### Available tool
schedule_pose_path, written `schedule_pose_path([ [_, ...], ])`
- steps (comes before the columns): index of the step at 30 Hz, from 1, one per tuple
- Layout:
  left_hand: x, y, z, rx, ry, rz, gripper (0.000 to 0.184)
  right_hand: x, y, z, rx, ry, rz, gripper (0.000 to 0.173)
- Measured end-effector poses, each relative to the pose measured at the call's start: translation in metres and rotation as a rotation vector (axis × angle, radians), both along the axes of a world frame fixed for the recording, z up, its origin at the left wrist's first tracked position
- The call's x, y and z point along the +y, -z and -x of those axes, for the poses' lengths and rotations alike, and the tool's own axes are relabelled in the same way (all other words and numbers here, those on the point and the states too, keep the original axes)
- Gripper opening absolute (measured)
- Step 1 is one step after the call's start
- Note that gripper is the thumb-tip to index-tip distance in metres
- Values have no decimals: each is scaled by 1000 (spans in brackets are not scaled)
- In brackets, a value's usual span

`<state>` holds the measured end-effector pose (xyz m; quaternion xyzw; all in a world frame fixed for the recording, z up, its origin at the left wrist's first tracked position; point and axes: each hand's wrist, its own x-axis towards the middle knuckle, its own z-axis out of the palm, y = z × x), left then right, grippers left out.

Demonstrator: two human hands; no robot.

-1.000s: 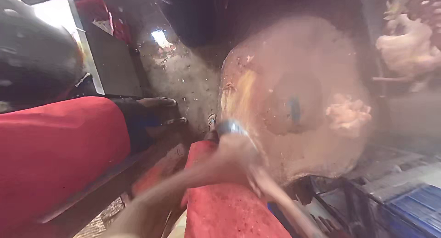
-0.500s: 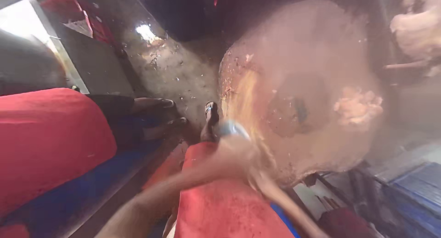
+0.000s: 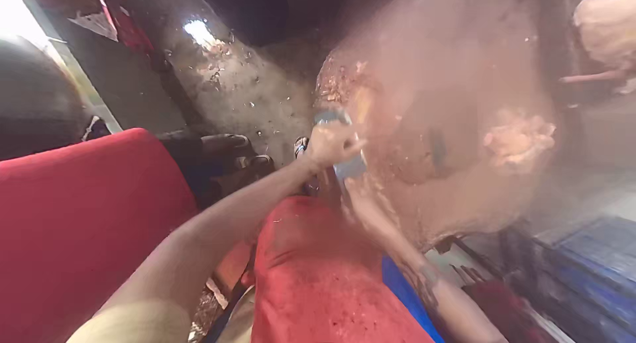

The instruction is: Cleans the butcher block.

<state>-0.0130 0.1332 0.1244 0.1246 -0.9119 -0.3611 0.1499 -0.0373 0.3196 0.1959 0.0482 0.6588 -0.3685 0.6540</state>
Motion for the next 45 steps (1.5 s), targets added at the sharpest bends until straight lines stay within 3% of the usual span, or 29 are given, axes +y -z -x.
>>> schedule_pose_path([
  [3,79,-18,-79,-74,61,-102,21,83,-12,-30,58,-326,-51,51],
  [5,105,-23,-103,-94,85,-121,23,115,-6,-41,68,-393,-27,53],
  [10,-3,7,4,21,-21,47,23,0,2,5,-58,-9,-54,55],
  [13,51,-13,-48,-63,3,-30,21,53,-15,-14,23,-182,-54,49],
  [15,98,-22,-94,-81,71,-90,20,112,-6,-39,77,-325,-33,51],
  [16,99,-22,-99,-60,83,-88,20,119,0,-44,75,-333,-23,52],
  [20,4,-4,-10,22,-43,53,22,9,-1,-1,-20,-91,-69,54],
  [21,1,-5,-8,16,-44,34,23,5,-3,3,-50,-76,-88,56],
  [26,102,-20,-91,-92,43,-100,22,123,3,-35,68,-383,-34,58],
  [28,79,-14,-75,-40,-3,-20,21,94,2,-31,53,-323,-51,60],
  [30,20,2,-27,18,-82,77,22,29,6,-6,-5,-161,-42,52],
  [32,15,4,-25,39,-88,41,27,22,1,-6,-51,-115,-71,51],
  [34,52,-12,-49,-50,-48,-73,27,66,3,-22,65,-260,-58,58],
  [36,90,-63,-72,-337,66,-292,29,127,3,-37,118,-410,-15,63],
  [37,89,-70,-72,-380,94,-314,30,134,9,-36,124,-413,0,62],
  [39,73,-37,-69,-208,25,-130,26,103,3,-30,115,-372,-3,59],
  [42,-13,17,0,32,-98,90,26,-5,5,11,130,-197,33,61],
  [45,1,-9,-20,-145,-15,8,29,19,4,0,105,-178,74,54],
])
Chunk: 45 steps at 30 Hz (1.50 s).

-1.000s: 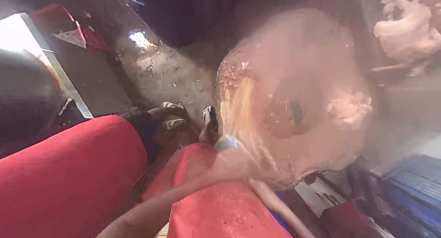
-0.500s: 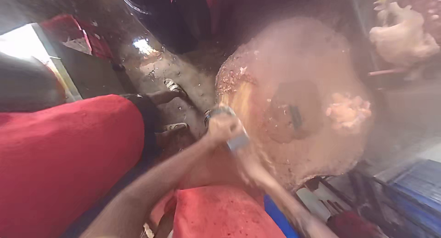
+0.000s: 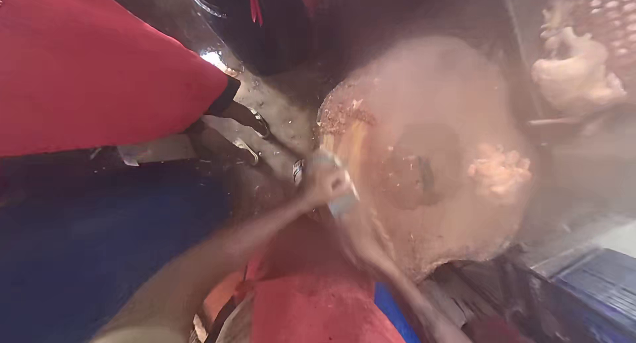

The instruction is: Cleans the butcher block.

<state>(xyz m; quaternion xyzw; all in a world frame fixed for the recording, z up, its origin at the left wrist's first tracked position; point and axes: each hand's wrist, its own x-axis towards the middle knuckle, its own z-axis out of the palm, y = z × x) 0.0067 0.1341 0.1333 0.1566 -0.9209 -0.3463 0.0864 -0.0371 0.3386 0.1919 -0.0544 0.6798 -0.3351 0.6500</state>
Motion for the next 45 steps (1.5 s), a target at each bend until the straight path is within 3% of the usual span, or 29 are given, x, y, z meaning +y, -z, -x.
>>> schedule_pose_path([
  [2,51,-56,-37,-338,106,-282,37,72,0,-31,9,-85,-32,52],
  [3,61,-72,-41,-387,118,-380,37,90,5,-36,11,-101,-50,51],
  [5,50,-65,-29,-311,105,-341,35,69,2,-29,3,-97,-108,54],
  [8,-23,3,31,19,39,-22,31,-33,-2,19,-9,24,-72,58],
  [9,-28,13,34,92,25,1,30,-39,-5,22,-74,57,-69,58],
  [11,-16,13,22,121,21,12,30,-22,-3,22,-134,52,-37,56],
  [14,67,-4,-55,61,60,-92,25,74,2,-21,-79,-75,-51,52],
  [15,75,-3,-64,67,91,-122,26,83,5,-27,-53,-91,-60,48],
  [17,49,1,-38,84,92,-72,32,48,5,-20,-52,4,-35,49],
  [20,-25,19,50,95,96,-22,43,-42,6,30,-96,177,8,55],
  [23,1,-4,15,-18,144,-89,36,-7,1,13,-78,126,-2,55],
  [26,65,4,-59,121,135,-97,25,69,10,-35,17,43,-6,52],
  [28,38,9,-26,156,73,-41,27,38,17,-23,-9,95,7,57],
  [30,-18,18,41,153,84,-29,32,-35,1,20,-49,196,-48,56],
  [32,-41,15,65,135,111,-51,37,-62,-10,42,-66,217,-94,56],
  [36,49,3,-38,92,41,-80,27,50,7,-23,59,35,-32,50],
  [38,47,10,-39,143,42,-68,25,45,13,-32,57,58,-46,53],
  [42,-1,22,13,198,92,-47,30,-9,7,-3,-257,250,-204,64],
  [45,28,11,-19,152,72,-119,28,19,1,-19,-104,150,-165,59],
])
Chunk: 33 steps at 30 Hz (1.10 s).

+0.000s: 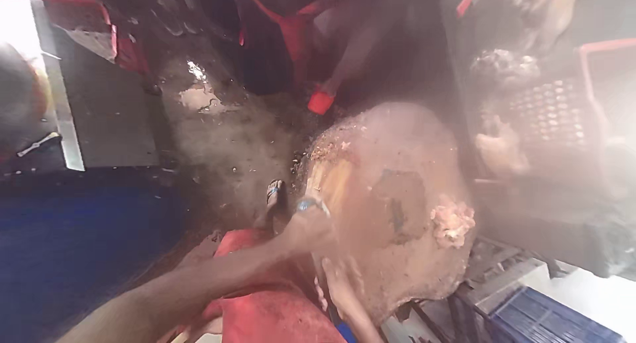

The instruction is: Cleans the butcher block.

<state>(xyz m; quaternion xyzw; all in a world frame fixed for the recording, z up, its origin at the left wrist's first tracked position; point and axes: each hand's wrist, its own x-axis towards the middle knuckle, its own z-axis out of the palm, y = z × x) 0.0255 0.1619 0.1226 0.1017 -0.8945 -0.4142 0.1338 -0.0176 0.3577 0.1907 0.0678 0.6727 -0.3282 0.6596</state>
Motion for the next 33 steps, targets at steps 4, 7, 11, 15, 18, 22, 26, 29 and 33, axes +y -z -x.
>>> schedule_pose_path([
  [4,34,-3,-47,-19,142,-51,25,38,-3,-22,238,-228,-14,55],
  [7,-30,-8,34,-143,82,23,39,-42,-3,11,152,21,-26,58],
  [11,-56,-6,65,-143,121,-8,44,-65,-5,30,79,127,27,60],
  [15,34,-2,-50,-27,104,-32,32,44,7,-29,144,-146,74,58],
  [18,-18,-10,16,-161,96,11,38,-21,1,-7,126,37,47,58],
  [22,-74,-14,89,-240,152,8,51,-83,-14,47,39,174,13,59],
  [26,21,-14,-28,-118,70,-35,32,25,-2,-18,168,-162,30,58],
  [29,-4,-11,5,-181,79,5,34,-7,0,-12,173,-81,27,60],
  [33,-51,-2,73,-90,92,20,41,-63,-9,39,-22,155,-3,60],
])
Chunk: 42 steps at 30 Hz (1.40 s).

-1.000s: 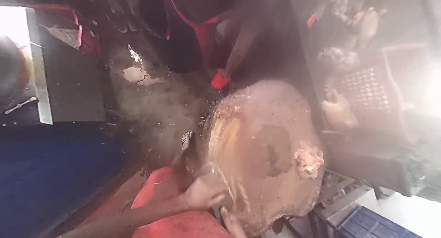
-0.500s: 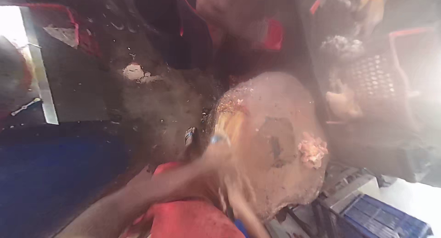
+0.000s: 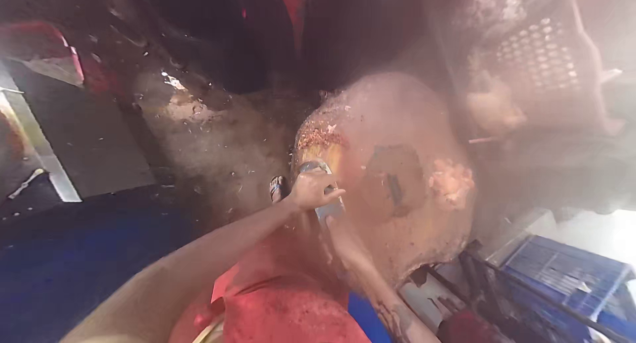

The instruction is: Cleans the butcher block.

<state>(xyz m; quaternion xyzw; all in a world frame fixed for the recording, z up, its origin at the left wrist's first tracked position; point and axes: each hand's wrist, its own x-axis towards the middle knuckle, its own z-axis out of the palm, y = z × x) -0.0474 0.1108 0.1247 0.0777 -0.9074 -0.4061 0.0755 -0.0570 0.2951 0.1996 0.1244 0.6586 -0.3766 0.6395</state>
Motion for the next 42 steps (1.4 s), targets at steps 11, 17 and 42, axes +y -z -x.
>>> schedule_pose_path([
  [11,14,3,14,-1,53,47,41,10,1,1,66,29,0,61],
  [17,100,-5,-110,-18,-5,-30,33,116,20,-63,248,-350,87,58],
  [42,6,-9,-28,-89,46,37,36,8,2,-20,81,-99,-12,53],
])
